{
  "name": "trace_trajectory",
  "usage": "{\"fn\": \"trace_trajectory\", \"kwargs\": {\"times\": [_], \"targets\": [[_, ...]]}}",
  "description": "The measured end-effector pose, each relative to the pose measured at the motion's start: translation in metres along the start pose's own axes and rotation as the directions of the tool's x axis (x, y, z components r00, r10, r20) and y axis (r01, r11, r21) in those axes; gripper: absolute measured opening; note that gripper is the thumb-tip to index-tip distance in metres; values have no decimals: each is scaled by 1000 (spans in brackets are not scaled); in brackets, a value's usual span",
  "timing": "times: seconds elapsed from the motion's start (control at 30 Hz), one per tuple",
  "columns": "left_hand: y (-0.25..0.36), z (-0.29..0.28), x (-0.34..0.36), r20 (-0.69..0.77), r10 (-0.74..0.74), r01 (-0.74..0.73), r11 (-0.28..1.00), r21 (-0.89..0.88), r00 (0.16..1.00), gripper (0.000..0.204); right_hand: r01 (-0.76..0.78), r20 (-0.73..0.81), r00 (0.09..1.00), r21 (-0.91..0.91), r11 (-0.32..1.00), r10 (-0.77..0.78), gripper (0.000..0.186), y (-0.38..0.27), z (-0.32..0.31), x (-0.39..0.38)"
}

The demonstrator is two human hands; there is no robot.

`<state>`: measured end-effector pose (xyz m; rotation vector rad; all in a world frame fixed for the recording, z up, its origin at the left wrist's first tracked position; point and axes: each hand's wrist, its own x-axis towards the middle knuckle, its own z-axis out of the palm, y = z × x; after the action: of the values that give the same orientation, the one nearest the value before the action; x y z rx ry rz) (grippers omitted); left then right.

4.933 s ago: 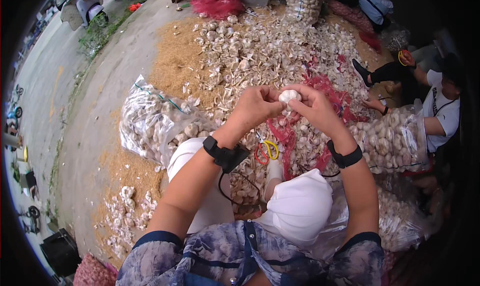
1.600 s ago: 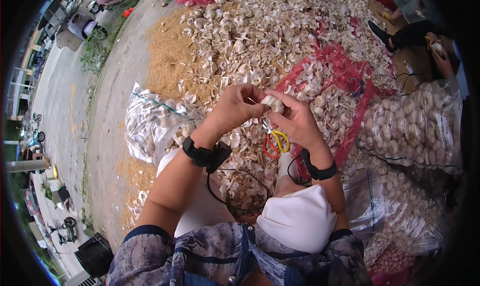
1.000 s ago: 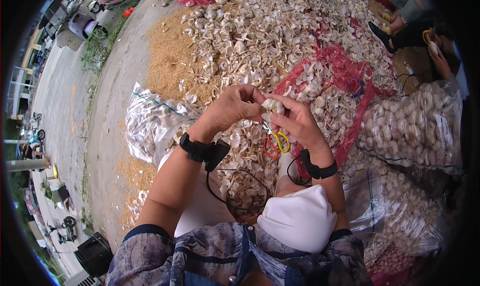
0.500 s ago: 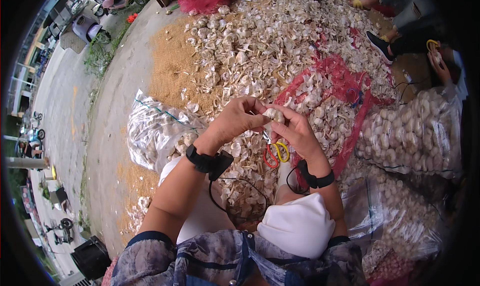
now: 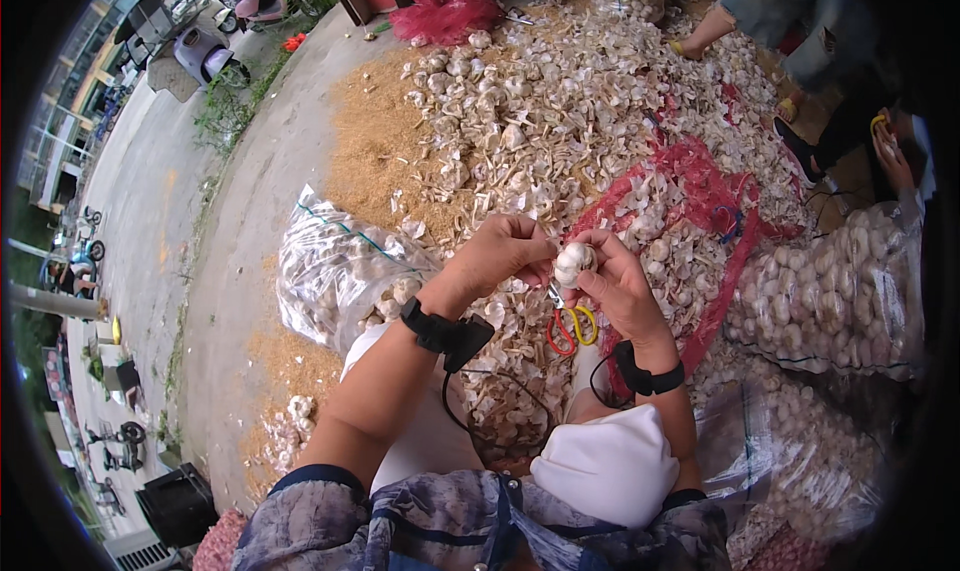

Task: The person picks up garlic bulbs from a pile, pulls off the outer skins by hand, and uses shears to trim them before placing the bulbs into a mesh bag.

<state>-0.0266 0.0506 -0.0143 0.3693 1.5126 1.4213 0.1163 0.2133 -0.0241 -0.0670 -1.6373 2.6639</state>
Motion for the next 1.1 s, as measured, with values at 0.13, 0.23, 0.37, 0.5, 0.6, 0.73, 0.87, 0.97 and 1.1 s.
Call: {"fn": "trace_trajectory", "kwargs": {"times": [0.13,0.23,0.37,0.5,0.6,0.73,0.87,0.97,1.1], "targets": [[-1,2,-4,-76,98,-97,995,14,992,17,64,-112,991,-14,998,-66,39,2,4,6],[10,5,-10,3,112,-112,993,-44,994,21,96,-199,975,-44,994,-103,34,3,10,9],[6,8,-10,-29,153,-148,980,133,988,19,76,-178,979,-142,987,-101,35,5,6,9],[9,8,-10,-26,108,-108,994,34,994,16,37,-210,975,-134,990,-65,36,7,4,8],[4,5,-8,-26,112,-113,992,-50,993,15,14,-177,984,-37,999,-21,36,4,8,6],[3,10,-8,-64,127,-129,991,-40,990,13,20,-238,971,-60,998,-33,36,5,7,7],[2,8,-9,-71,148,-133,974,182,986,14,46,-249,964,-170,984,-88,37,7,10,7],[1,5,-7,-37,124,-123,992,35,992,15,45,-235,968,-171,984,-85,37,9,8,7],[-1,3,-6,-33,113,-115,992,-54,993,14,2,-197,980,-41,999,-10,38,5,9,6]]}}
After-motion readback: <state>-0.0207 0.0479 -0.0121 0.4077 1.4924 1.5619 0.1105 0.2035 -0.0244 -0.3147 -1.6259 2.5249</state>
